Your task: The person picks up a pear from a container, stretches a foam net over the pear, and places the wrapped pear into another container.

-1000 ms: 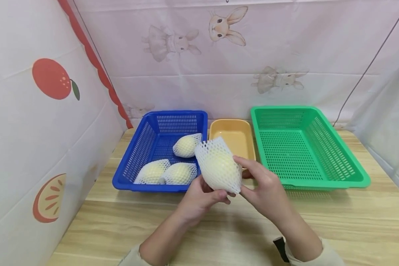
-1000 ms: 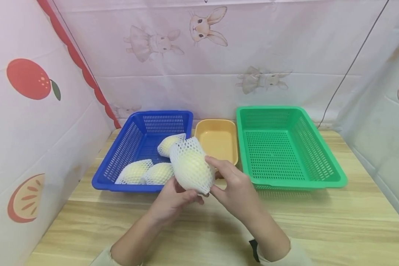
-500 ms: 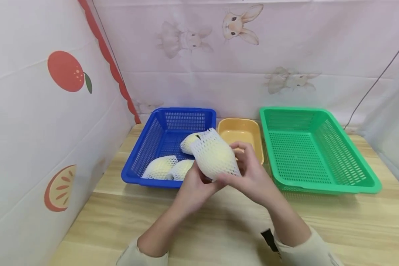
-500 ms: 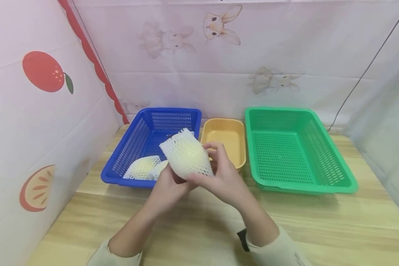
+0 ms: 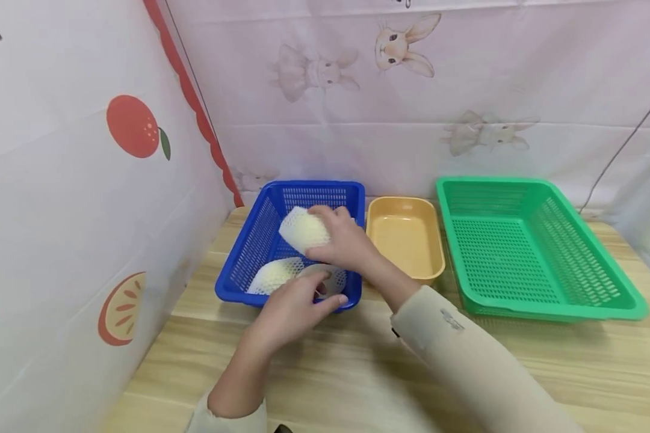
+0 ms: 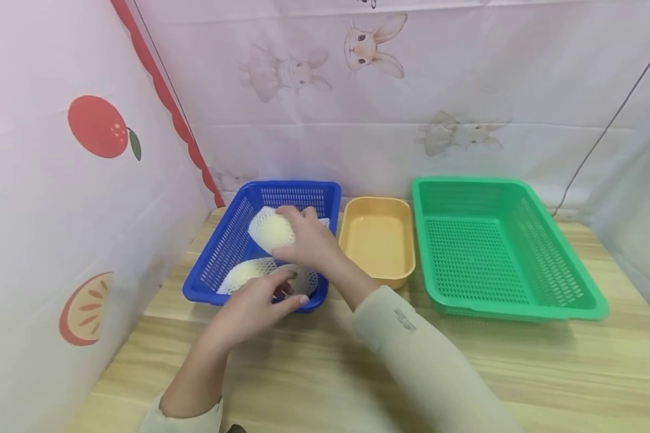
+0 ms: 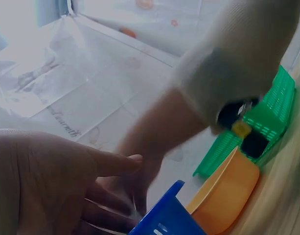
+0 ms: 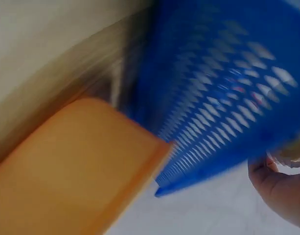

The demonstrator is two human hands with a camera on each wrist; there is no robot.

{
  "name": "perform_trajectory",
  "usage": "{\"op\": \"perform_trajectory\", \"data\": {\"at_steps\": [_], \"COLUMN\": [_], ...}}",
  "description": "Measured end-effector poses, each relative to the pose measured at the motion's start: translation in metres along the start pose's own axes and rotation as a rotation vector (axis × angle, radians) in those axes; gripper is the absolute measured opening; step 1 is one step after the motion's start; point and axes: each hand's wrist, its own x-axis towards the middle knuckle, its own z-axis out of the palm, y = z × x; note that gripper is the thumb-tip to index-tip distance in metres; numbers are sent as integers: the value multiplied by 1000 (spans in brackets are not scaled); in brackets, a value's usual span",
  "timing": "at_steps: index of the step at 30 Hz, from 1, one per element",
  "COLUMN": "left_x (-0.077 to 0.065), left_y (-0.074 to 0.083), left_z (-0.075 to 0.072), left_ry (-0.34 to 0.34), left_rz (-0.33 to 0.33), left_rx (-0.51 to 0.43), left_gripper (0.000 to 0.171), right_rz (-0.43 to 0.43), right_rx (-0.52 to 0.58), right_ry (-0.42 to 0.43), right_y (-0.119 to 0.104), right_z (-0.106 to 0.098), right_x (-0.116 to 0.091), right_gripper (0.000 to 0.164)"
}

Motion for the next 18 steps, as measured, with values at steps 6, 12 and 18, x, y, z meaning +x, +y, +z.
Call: {"op": "perform_trajectory", "data": {"at_steps": [6,12,18], "left_x": [1,6,20], "left_y": [0,-9,-12], "left_z": [9,8,-22], "left_ry": [-95,-86,-110], "left_rz": [38,31,37], "left_rx": [56,63,43], "left_gripper": [61,57,49], "right_rz": [36,-34,-96], "right_rx": [-216,-167,-198], "right_ry": [-191,-270,-289], "right_y": [13,10,16], "right_z": [29,22,-27], "right_x": [11,11,11], "right_gripper": [75,75,65]}}
